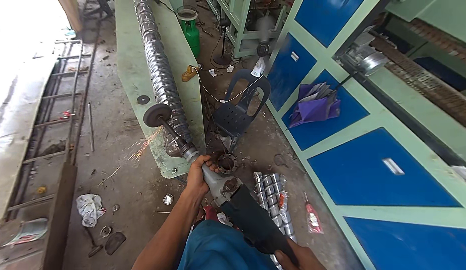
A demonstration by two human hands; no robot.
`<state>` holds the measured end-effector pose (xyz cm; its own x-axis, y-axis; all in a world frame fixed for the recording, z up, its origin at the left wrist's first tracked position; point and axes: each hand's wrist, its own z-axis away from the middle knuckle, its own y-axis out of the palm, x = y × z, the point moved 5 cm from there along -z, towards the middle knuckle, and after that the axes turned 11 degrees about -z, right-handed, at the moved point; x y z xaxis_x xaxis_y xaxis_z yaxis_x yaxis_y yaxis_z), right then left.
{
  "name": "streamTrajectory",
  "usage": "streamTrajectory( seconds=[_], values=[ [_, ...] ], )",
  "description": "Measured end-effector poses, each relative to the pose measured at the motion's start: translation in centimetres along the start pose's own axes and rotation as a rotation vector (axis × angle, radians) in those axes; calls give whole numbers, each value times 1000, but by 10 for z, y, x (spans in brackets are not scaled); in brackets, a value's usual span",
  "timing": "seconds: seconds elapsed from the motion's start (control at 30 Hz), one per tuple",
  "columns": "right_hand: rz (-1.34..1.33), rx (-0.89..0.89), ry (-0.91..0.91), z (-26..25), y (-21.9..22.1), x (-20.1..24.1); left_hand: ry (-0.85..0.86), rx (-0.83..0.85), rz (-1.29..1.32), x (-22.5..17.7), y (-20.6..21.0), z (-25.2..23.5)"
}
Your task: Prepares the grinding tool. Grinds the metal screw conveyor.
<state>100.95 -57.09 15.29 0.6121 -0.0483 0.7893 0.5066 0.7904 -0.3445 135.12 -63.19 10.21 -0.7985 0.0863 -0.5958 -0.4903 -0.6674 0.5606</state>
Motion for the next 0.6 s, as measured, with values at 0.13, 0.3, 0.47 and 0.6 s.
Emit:
streamTrajectory(
  seconds=[0.13,0.3,0.47,0.6],
  values=[
    [-23,6,-18,0,0,-2,9,-4,-13,0,0,1],
    [-17,-2,9,-1,1,-6,5,-8,-34,1,2,-1],
    [-63,-23,0,-4,0,-16,-9,2,-56,4,15,-9],
    [-133,-34,-16,-10,0,-29,-32,11,-93,10,25,-21]
  ],
)
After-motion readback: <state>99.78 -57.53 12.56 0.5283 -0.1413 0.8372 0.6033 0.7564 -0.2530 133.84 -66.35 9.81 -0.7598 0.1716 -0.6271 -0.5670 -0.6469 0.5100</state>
